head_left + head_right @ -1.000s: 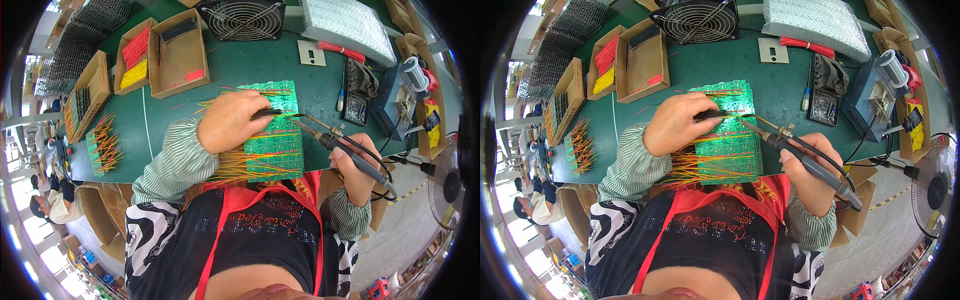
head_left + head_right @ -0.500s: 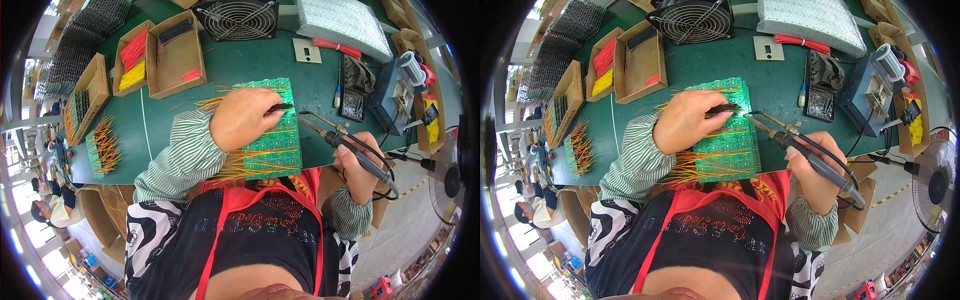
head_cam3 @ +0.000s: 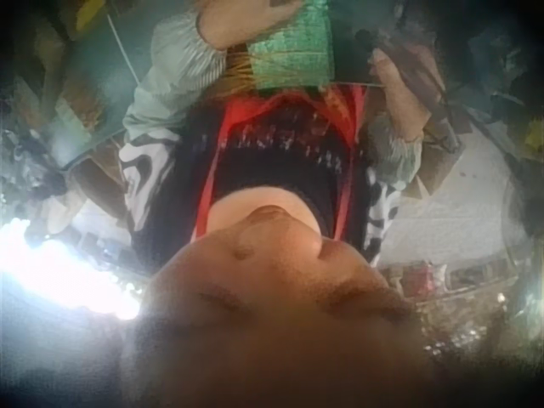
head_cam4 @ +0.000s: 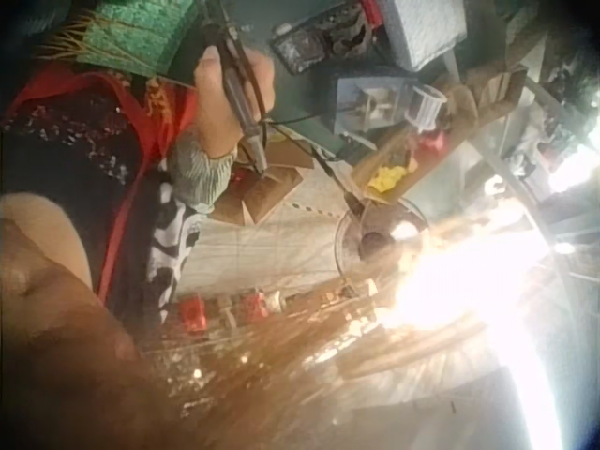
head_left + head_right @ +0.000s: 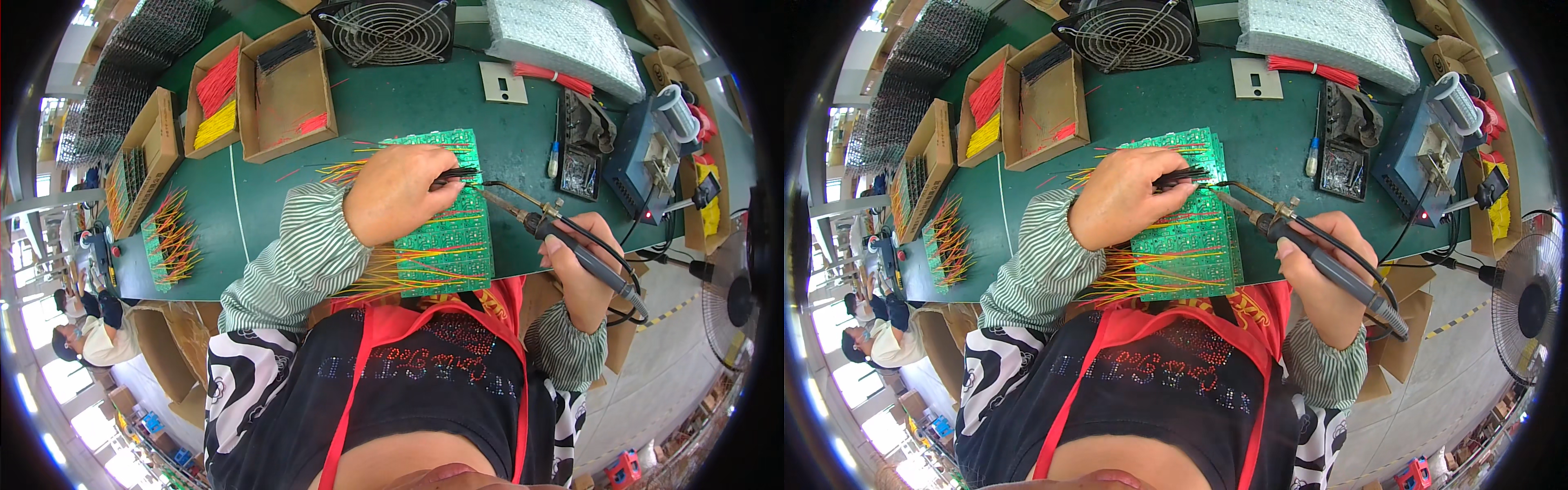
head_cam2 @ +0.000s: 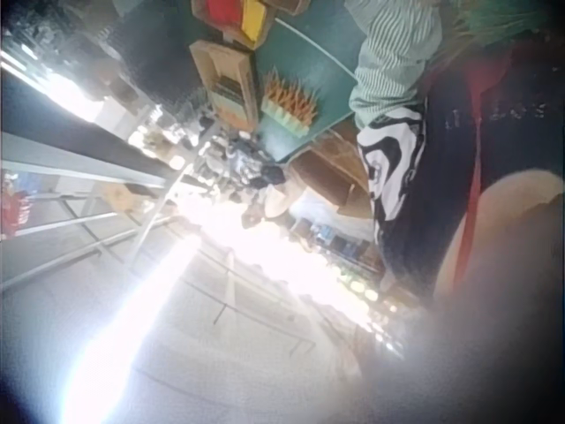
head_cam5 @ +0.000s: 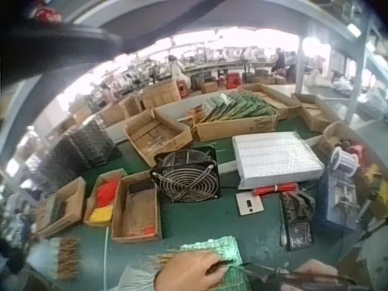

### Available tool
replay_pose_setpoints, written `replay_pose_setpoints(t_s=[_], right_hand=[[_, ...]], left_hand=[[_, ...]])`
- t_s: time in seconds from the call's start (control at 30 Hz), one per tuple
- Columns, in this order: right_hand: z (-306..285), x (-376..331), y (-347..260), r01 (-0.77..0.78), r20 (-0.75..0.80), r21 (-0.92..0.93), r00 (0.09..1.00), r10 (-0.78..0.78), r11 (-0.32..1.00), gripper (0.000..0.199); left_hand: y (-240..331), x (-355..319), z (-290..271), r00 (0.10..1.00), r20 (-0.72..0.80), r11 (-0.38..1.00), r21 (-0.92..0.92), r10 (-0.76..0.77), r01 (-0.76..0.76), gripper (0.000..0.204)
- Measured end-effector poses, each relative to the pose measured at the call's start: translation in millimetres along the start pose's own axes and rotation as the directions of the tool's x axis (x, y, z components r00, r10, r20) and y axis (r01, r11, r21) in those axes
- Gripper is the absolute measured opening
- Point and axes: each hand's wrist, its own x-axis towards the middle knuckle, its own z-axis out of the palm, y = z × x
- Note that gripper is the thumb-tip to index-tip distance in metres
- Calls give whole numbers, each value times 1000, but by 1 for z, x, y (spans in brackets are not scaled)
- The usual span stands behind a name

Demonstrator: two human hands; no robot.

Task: The person solders wires onto a printed circuit board array with a soldering iron, then trims the wires with wire cutters.

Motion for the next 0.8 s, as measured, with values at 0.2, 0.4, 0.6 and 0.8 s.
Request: replay_pose_setpoints(t_s=[0.2, 0.4, 0.6, 0.8], right_hand=[[-1, 0, -1, 4, -5, -2, 1000, -4, 1000, 14], [-10, -3, -4, -7, -25, 29, 1000, 7, 1000, 14], [-13, -11, -5, 23, -15, 46, 1000, -22, 999, 14], [-15, -19, 3, 42, -14, 67, 999, -41, 997, 14]], left_hand=[[-1, 0, 0, 1000, 17, 1000, -10, -9, 10, 22], [-2, 1, 0, 1000, 15, 1000, 0, 1, -1, 23], [2, -6, -11, 1000, 10, 999, 33, -13, 12, 20], [-8, -44, -55, 967, -209, 918, 337, -142, 208, 14]])
